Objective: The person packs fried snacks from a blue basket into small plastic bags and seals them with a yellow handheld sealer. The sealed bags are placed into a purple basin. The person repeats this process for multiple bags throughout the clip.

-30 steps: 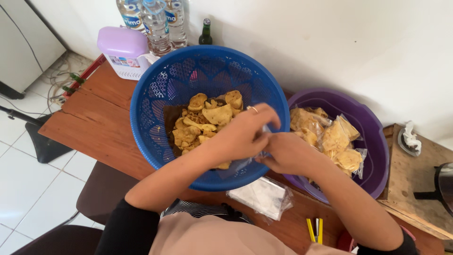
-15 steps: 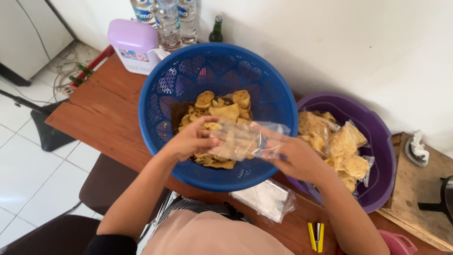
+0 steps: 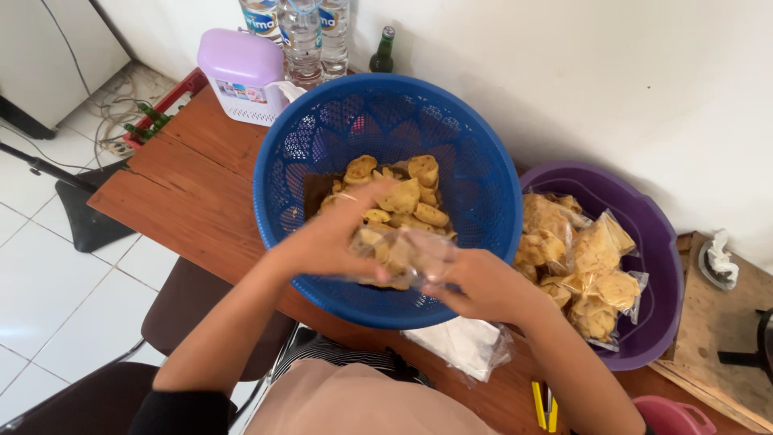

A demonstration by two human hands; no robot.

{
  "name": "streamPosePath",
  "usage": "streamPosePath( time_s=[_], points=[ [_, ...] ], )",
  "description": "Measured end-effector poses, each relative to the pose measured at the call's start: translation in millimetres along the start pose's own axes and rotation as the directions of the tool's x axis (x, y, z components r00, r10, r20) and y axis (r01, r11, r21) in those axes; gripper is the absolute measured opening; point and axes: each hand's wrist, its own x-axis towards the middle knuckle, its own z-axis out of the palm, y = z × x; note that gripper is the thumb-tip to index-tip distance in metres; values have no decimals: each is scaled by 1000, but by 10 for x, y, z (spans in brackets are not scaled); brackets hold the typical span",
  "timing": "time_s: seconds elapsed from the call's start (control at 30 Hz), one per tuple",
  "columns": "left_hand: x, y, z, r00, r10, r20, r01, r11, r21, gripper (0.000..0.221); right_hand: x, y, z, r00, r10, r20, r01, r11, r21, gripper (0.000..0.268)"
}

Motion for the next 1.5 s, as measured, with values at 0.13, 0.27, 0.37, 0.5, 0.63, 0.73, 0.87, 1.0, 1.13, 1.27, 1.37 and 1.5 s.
streamPosePath(
  time_s=[0.13,0.27,0.37,0.5,0.63,0.73,0.87,1.0,1.13,1.27,1.37,1.5],
  points=[
    [173,193,89,978,1,208,60,956,-286,114,184,-162,-14,998,-27,59,23,998,62,8],
    [163,75,-55,954,-126,273,207,934,-290,96,344,-217,-219,970,-209,-127,224,967,121,12],
    [134,-102,-139,965,-150,217,220,910,-352,85,520,-256,-350,984,-125,-127,138,985,104,7],
    [155,-385,-326,978,-162,129,199,903,-380,71,778,-297,-491,992,65,-108,-60,997,48,11],
    [105,-664,-455,954,-290,72,297,894,-336,63,910,-6,-489,964,37,-262,37,961,273,21],
    [15,-845,-503,969,-246,-35,219,914,-342,52,855,555,-274,901,202,-383,-95,955,281,17],
    [-75,-1018,-523,967,-245,-65,185,859,-478,51,875,1519,579,845,535,-12,-535,844,-35,28],
    [-96,-1122,-548,965,-262,-23,209,816,-538,50,689,2151,1478,625,772,120,-715,627,-308,42],
    [-107,-1175,-522,961,-276,24,226,729,-646,49,517,2497,1778,588,801,113,-713,579,-395,35],
    [-121,-1180,-412,964,-265,6,202,719,-665,52,407,2579,1789,646,750,141,-704,657,-271,36],
    [-116,-1169,-403,964,-264,-15,194,747,-636,57,317,2557,1519,744,659,114,-652,753,-90,28],
    [-123,-1134,-413,959,-284,-11,215,751,-624,57,83,2316,822,673,740,12,-707,638,304,26]
  ],
)
